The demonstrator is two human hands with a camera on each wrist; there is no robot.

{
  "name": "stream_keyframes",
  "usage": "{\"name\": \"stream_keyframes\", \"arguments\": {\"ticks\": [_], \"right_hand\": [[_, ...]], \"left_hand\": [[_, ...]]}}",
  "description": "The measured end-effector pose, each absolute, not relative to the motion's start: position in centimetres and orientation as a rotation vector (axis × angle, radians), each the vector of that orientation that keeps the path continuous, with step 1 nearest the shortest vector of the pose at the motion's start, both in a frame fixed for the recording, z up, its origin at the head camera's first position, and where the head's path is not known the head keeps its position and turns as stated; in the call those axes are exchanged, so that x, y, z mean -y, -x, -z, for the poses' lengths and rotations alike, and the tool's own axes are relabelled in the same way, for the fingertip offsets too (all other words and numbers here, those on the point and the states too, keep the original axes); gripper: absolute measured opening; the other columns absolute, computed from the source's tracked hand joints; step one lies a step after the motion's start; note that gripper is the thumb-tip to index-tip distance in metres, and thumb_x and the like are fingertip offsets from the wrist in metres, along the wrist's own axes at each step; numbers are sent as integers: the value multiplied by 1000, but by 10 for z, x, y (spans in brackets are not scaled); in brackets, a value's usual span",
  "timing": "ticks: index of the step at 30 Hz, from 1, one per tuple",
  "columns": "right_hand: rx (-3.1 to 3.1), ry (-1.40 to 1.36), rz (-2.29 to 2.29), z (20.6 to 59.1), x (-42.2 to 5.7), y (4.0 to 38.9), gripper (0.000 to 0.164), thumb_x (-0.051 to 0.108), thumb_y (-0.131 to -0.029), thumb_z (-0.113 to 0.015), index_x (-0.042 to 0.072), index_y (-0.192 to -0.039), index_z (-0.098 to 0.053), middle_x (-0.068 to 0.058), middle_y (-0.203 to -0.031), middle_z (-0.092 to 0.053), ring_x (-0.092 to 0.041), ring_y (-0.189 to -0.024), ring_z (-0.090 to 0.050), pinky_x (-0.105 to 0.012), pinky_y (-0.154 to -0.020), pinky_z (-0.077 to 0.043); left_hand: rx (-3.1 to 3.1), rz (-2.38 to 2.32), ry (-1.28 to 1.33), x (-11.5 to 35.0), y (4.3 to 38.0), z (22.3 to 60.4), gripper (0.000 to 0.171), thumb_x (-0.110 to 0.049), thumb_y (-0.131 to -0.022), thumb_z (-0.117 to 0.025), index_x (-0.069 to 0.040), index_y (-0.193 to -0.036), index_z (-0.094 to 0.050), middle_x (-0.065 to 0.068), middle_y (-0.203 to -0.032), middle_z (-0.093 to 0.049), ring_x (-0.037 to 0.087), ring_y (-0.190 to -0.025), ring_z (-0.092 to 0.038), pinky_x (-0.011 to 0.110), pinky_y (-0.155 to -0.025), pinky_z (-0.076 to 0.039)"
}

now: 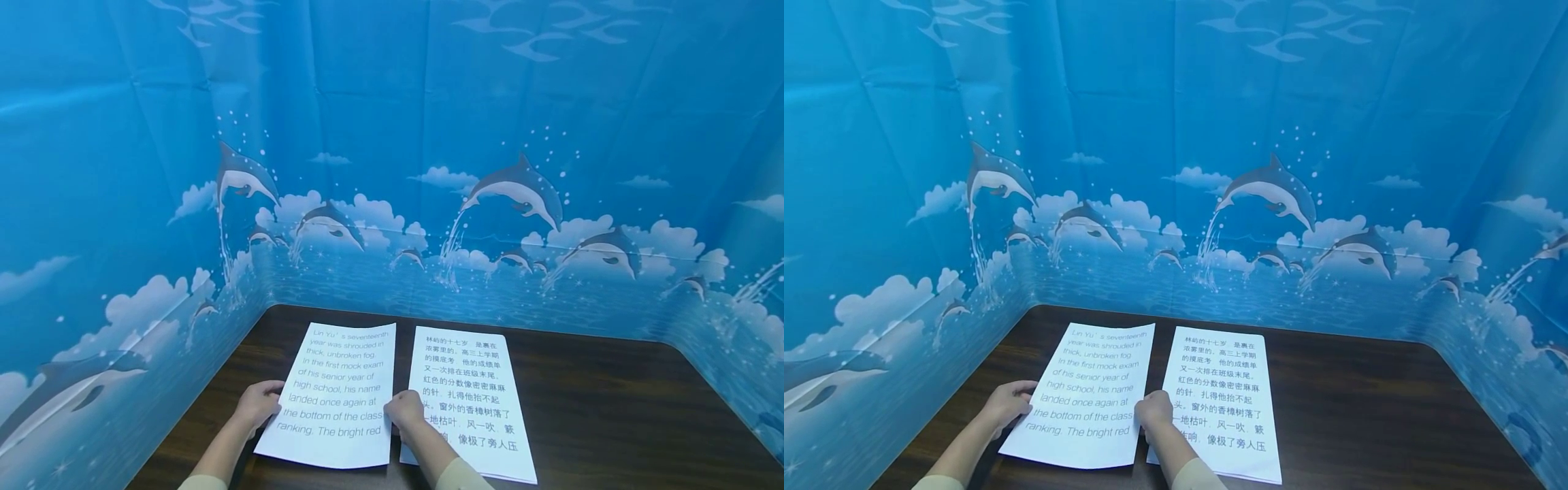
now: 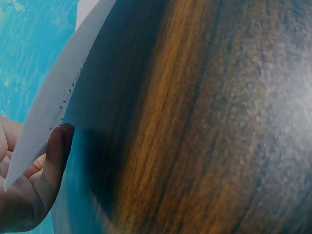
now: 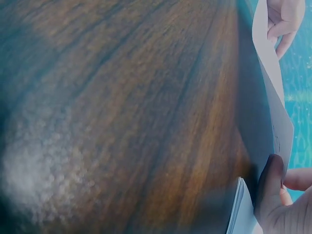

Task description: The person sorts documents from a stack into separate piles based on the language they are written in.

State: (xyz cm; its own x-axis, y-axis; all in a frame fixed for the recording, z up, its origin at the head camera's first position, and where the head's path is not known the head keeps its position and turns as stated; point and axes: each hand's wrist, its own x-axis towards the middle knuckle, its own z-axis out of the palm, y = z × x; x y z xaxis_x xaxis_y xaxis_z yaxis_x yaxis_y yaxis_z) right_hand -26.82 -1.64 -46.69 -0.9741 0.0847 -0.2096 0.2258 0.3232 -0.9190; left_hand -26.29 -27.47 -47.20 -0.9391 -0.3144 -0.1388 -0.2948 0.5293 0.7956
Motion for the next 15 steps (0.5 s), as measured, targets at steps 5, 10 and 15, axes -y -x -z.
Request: {"name": "stream_keyframes", "arguments": {"ticks": [5, 10, 15], "right_hand": [[-2462, -261, 1725, 466, 16, 268, 10, -2, -74, -54, 1, -65, -52, -8, -67, -48, -19, -57, -49, -25, -46, -41], [-2470, -231, 1711, 465, 16, 266, 12, -1, -74, -54, 2, -63, -52, -7, -64, -48, -17, -53, -48, -24, -44, -40], [-2495, -206, 1678, 465, 15, 266, 12, 0, -75, -55, 1, -63, -53, -7, -62, -48, -14, -47, -43, -22, -41, -35]], "left_hand": [[2734, 1403, -541, 275, 264, 474, 41, 7, -77, -48, 9, -118, -43, 22, -95, -54, 25, -75, -54, 34, -59, -45], [2743, 1380, -526, 278, 266, 479, 39, 6, -79, -48, 9, -117, -44, 25, -100, -51, 27, -77, -54, 36, -60, -46], [2744, 1376, -539, 280, 266, 482, 38, 5, -80, -47, 9, -118, -43, 26, -101, -51, 28, -78, -54, 37, -61, -46]]}}
